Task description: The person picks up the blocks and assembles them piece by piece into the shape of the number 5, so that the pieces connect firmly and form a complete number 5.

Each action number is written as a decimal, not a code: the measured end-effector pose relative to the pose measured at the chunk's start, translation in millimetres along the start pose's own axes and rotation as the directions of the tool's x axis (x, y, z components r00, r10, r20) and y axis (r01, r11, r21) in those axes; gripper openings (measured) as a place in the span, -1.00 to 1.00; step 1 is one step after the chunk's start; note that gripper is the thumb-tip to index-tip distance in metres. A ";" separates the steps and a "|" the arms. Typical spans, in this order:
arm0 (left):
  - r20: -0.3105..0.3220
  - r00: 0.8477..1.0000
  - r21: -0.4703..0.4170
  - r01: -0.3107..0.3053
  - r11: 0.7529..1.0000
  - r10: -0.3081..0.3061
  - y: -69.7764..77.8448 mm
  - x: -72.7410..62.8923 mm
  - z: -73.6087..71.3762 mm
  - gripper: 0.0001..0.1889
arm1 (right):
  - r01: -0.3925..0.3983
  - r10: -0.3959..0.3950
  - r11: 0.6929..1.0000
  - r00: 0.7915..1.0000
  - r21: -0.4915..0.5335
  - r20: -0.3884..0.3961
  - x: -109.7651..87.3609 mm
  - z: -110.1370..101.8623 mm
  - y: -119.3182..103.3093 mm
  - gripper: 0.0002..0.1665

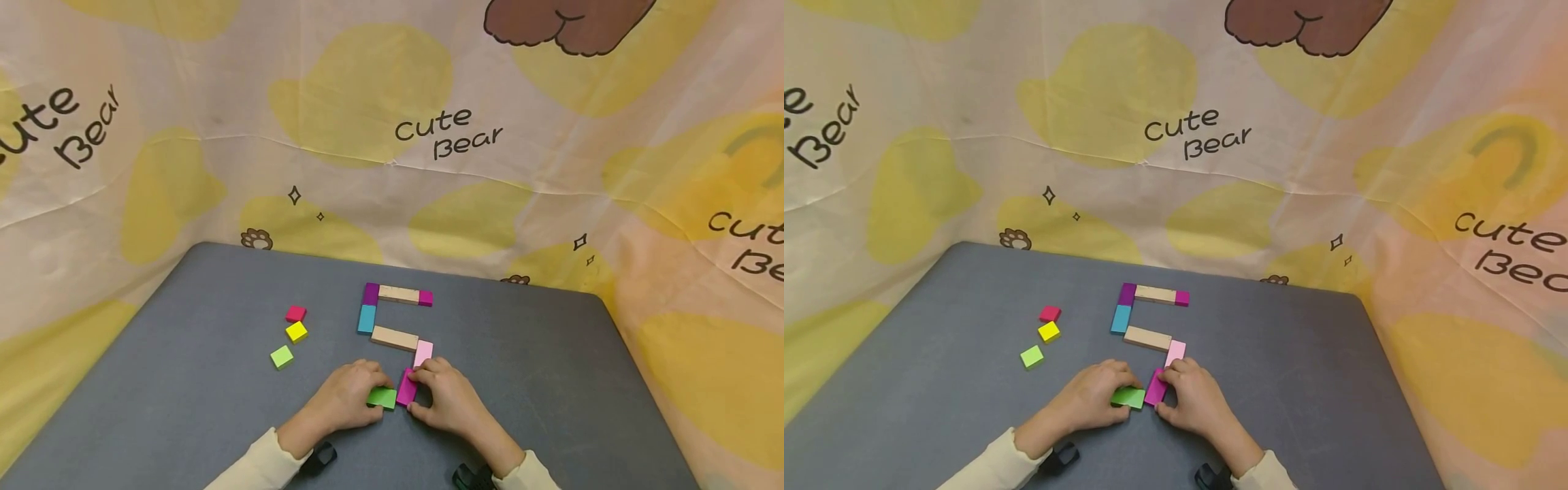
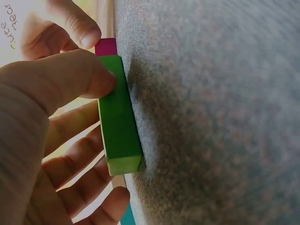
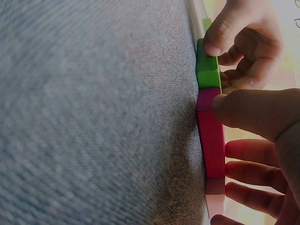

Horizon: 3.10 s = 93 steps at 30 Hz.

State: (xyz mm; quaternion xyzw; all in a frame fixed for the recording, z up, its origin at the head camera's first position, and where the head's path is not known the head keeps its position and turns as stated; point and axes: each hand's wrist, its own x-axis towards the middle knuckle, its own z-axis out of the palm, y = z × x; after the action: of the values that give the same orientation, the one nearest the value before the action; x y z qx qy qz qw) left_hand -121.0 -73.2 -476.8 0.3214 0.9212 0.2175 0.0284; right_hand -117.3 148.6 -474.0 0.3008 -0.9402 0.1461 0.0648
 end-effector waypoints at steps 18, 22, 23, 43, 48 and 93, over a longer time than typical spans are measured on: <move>-0.154 0.988 -0.019 -0.008 1.000 0.005 -5.6 -13.8 -10.9 -0.70 | 0.011 -0.011 1.000 1.000 0.007 -0.017 -1.6 0.4 0.1 -0.49; -0.182 0.983 0.001 0.015 1.000 -0.014 -11.3 -18.9 -16.7 -0.70 | 0.018 -0.018 1.000 1.000 0.018 -0.015 -1.9 -0.6 0.9 -0.50; -0.191 0.981 0.006 0.024 1.000 -0.022 -12.8 -20.4 -18.4 -0.70 | 0.019 -0.019 1.000 1.000 0.022 -0.012 -1.8 -1.1 0.9 -0.50; -0.321 0.879 -0.032 0.361 0.932 -0.351 -62.4 -63.6 -66.5 -0.66 | -0.030 0.029 0.999 0.999 -0.031 -0.031 -1.4 -1.3 0.3 -0.42; -0.318 0.851 -0.046 0.427 0.903 -0.419 -80.9 -76.3 -74.1 -0.64 | -0.059 0.059 0.998 0.998 -0.030 -0.007 -1.0 0.0 1.1 -0.38; -0.240 0.839 -0.041 0.494 0.868 -0.489 -97.3 -77.2 -59.3 -0.68 | -0.085 0.087 0.995 0.995 -0.047 0.041 1.9 0.5 -2.5 -0.38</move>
State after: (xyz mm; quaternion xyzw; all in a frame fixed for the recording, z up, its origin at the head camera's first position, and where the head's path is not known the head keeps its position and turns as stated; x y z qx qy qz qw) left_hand -127.6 -210.6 -470.7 0.0457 0.9716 0.2300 -0.0331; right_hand -117.4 145.4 -473.5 0.2615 -0.9565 0.1210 0.0451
